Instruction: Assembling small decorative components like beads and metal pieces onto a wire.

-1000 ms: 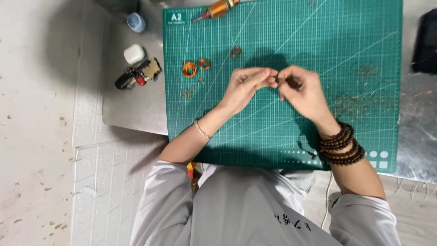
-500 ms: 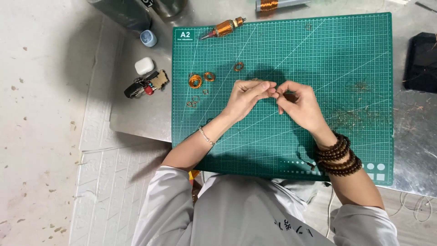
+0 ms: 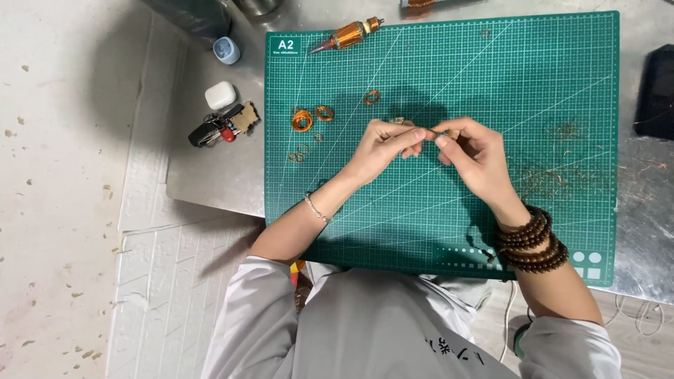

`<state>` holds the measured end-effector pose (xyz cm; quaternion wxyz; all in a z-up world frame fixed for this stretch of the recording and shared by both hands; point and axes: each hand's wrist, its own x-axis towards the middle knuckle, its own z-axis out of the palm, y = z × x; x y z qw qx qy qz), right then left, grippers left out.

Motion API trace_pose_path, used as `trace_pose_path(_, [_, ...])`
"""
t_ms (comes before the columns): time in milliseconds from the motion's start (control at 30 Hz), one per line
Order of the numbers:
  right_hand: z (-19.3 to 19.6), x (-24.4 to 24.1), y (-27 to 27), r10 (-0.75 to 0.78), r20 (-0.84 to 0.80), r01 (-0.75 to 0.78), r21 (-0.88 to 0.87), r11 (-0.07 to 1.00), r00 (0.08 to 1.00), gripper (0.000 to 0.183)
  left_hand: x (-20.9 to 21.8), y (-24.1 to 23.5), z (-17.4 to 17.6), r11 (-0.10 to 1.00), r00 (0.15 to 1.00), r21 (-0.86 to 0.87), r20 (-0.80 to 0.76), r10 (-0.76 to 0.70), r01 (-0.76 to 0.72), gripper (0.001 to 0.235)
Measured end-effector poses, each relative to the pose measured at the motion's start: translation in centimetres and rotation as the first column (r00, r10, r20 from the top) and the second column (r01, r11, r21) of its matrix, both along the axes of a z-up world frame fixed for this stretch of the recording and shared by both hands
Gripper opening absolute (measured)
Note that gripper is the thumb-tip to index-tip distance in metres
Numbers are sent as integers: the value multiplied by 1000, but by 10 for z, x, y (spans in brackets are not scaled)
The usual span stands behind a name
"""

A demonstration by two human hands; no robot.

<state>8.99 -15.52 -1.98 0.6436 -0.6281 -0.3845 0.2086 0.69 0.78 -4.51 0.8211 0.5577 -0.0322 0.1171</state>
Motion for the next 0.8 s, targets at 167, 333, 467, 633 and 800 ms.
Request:
trace_pose_path(167, [-4,3,-1,-20,11,20,5,1000,1000,12,0,-1,0,1000,1000,-8,-23,-18,17,19])
trace_pose_path(333, [-3,3,-1,59,-39,-58,6,998,998,12,3,-2,-5,987,997,-143,7,-74,75,19])
trace_pose_path(467, [0,3,0,151,-88,-151,13,989,985,17,4,-1,-15,989,997,-131,12,-73,74,19])
trace_pose_path(633, [-3,6,0,180,-179,-184,-6,983,967,22,1,1,4,990,995,-96,1,-104,104,21])
trace_pose_path(800, [-3,6,-1,114,-179,-120,-19,993,977,24,1,-3,5,989,992,-77,-18,-128,126,22])
